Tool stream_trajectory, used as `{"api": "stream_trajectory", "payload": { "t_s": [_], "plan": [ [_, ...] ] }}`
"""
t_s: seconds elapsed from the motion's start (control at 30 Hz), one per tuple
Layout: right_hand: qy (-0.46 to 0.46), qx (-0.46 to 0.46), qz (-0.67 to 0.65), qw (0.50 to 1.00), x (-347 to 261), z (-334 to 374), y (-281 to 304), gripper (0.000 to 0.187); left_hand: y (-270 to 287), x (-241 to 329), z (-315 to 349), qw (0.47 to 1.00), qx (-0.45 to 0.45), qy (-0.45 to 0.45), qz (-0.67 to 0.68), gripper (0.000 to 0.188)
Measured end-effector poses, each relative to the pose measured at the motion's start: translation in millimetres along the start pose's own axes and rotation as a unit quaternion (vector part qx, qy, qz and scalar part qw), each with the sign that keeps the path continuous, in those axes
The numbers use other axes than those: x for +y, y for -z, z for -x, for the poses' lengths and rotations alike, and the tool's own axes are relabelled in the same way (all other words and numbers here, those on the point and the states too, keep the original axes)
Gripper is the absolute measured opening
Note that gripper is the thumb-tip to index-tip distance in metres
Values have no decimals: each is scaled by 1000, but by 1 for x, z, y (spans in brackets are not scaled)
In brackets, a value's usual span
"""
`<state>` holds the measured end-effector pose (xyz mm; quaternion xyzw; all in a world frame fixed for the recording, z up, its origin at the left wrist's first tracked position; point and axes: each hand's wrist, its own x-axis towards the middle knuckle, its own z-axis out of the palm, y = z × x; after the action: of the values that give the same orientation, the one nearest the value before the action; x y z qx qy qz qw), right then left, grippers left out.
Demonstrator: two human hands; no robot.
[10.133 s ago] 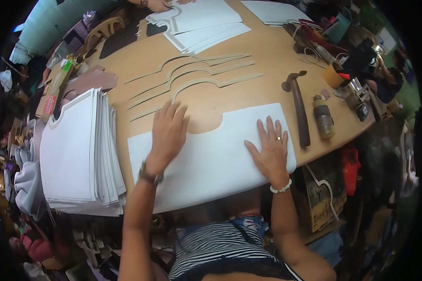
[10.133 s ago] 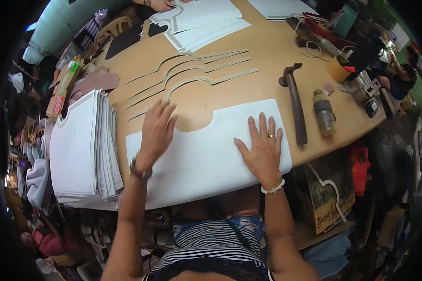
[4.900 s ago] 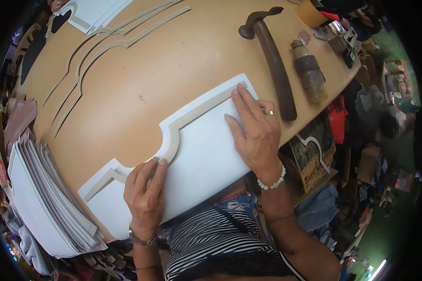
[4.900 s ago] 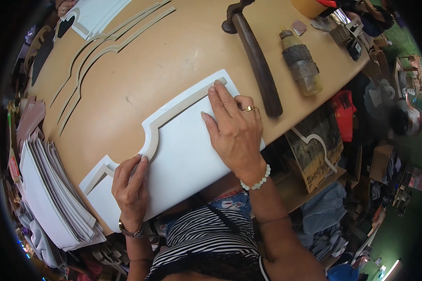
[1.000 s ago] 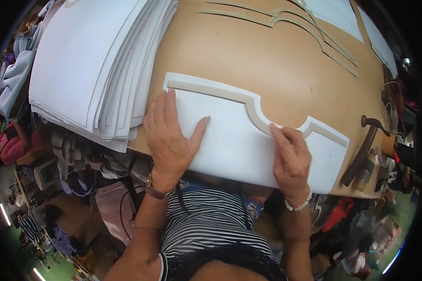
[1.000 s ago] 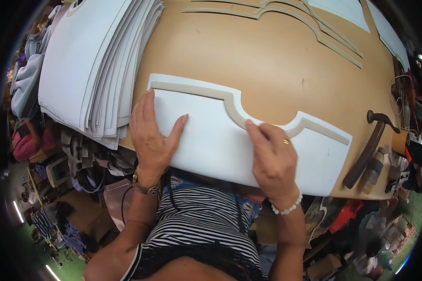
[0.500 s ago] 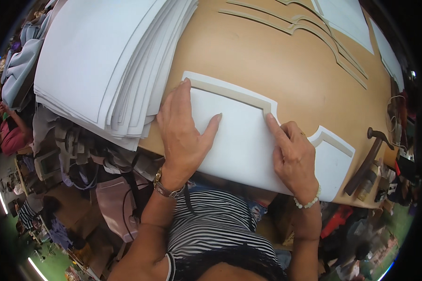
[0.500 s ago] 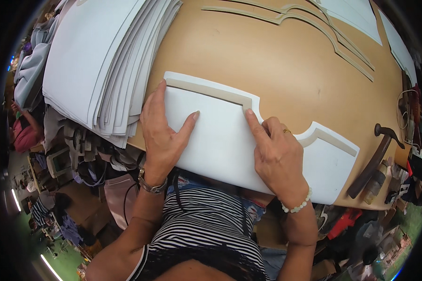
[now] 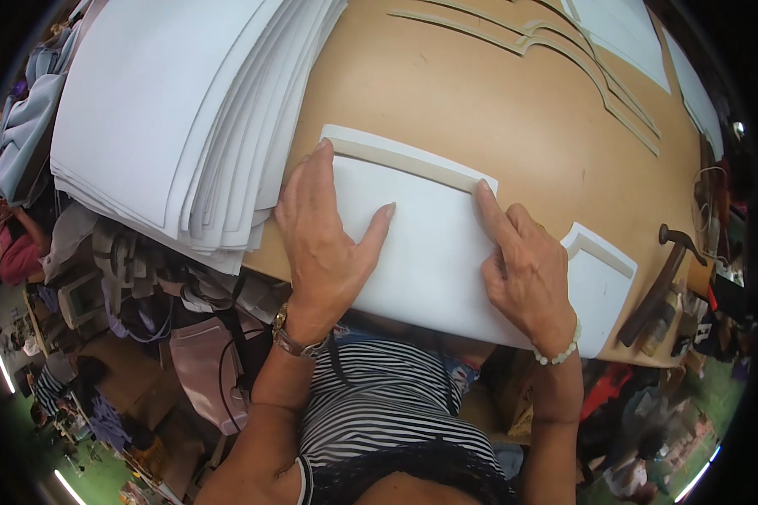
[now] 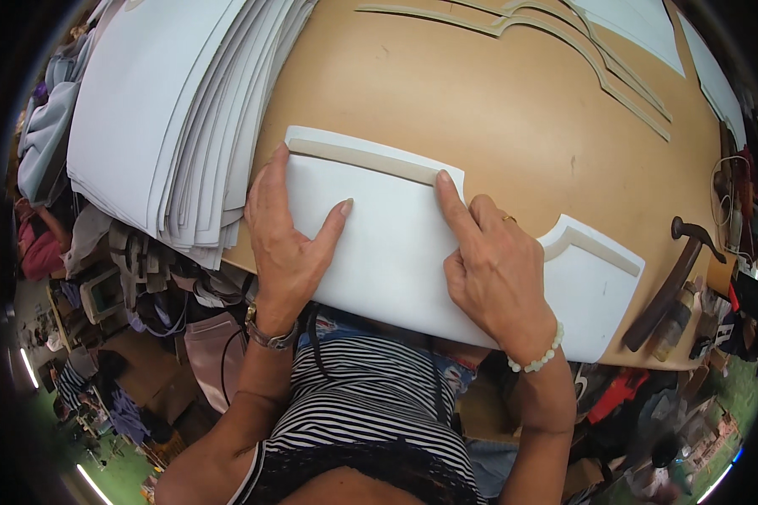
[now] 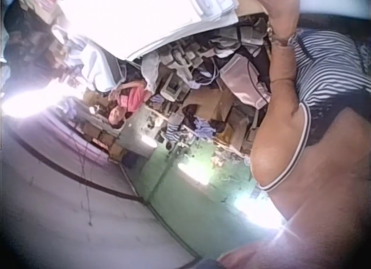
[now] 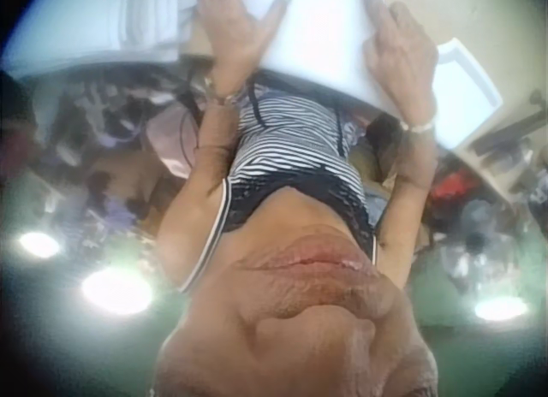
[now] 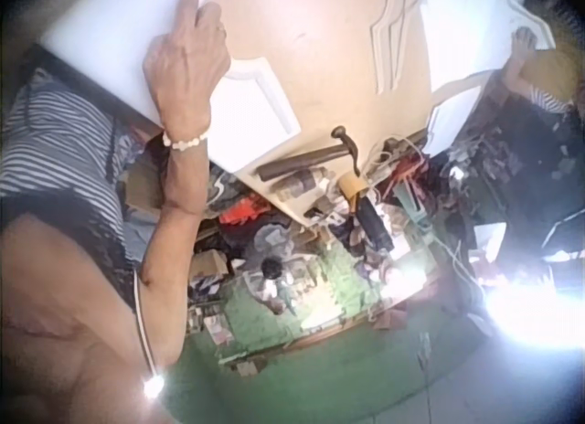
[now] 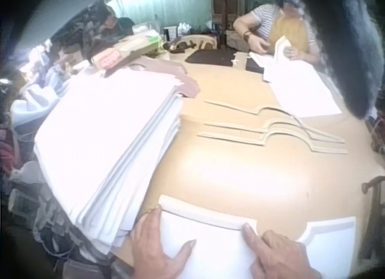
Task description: The person applies adhesive to curved leather reinforcement strips, positions them onto large white leather panels, and uses a hammer to secure the bond. They process several panels from a stack at the workstation.
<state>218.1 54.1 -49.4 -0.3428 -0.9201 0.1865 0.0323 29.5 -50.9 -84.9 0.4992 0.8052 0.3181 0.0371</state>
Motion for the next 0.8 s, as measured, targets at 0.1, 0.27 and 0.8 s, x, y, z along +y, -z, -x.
{"api": "stream_trajectory", "payload": {
  "t_s": [0.1, 0.27, 0.8],
  "plan": [
    [-6, -9, 2, 1000, 0, -3, 2, 70, -1, -1, 0, 1000, 3, -1, -4, 81],
    [-3, -22, 13, 1000, -1, -4, 2, 70, 0, -1, 0, 1000, 0, 11, 9, 81],
    [1, -35, 32, 999, -3, -6, 3, 73, -2, 0, -1, 997, -31, -13, -62, 70]
  ]
}}
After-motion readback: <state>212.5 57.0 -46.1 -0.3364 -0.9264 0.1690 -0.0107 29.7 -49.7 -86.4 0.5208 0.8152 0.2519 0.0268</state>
